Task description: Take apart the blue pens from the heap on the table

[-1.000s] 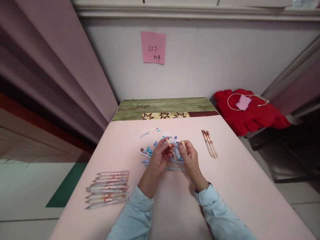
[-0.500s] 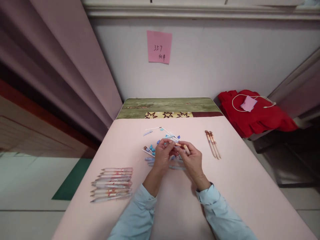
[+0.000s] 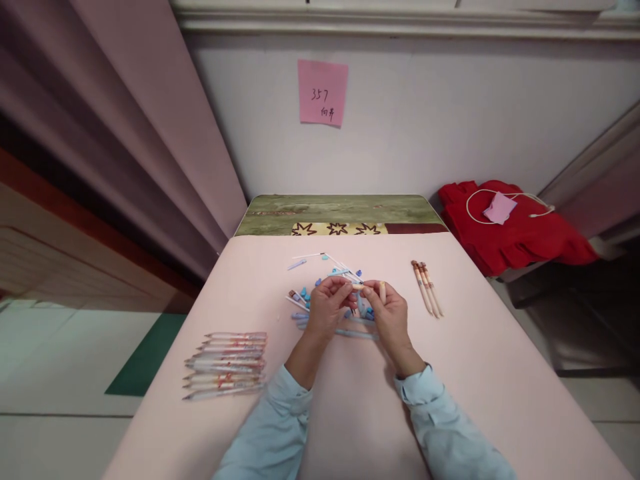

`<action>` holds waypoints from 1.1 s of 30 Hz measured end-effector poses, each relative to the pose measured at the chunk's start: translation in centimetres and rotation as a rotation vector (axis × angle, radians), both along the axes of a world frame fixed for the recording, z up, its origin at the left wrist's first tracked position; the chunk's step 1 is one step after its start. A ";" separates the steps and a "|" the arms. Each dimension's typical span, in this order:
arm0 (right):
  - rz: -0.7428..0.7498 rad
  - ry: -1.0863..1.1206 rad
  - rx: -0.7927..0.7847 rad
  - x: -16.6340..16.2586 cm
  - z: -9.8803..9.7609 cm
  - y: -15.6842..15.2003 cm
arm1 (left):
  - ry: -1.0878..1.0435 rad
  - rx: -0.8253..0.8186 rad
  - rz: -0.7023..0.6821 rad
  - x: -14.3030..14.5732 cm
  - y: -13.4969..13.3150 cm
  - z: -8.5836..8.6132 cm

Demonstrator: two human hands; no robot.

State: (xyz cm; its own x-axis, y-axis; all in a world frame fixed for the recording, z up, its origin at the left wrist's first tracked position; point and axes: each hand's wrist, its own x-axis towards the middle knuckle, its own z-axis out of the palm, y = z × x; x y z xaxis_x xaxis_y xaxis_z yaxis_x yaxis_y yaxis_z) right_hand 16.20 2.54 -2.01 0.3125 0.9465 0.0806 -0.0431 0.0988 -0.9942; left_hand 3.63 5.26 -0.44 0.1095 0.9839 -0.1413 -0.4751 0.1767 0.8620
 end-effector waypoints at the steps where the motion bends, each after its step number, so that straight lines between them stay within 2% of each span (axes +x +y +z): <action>1: -0.003 0.002 -0.001 0.0 0.0 0.0 | -0.009 0.000 0.006 0.0 0.0 0.1; 9: -0.031 0.067 0.065 -0.3 0.3 0.1 | -0.047 0.095 -0.012 0.1 -0.1 0.9; 13: -0.070 0.013 0.085 0.0 0.5 0.1 | -0.015 0.105 -0.016 0.1 -0.2 0.9; 24: -0.068 -0.037 0.086 0.2 0.8 0.1 | 0.393 0.313 -0.066 0.1 -0.9 0.5; 27: -0.019 -0.006 0.067 0.1 0.9 0.0 | 0.315 0.237 -0.059 0.2 -0.9 0.5; 33: 0.125 0.212 -0.030 -0.5 0.8 0.1 | -0.059 0.019 0.100 -0.3 0.1 0.5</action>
State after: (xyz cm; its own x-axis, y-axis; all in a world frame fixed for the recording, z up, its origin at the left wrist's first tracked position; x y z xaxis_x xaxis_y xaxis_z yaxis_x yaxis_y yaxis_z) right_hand 15.74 2.65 -1.26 0.2001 0.9798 -0.0034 -0.2611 0.0499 -0.9640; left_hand 3.30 5.34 0.07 0.0181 0.9928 -0.1187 -0.5398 0.1096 0.8346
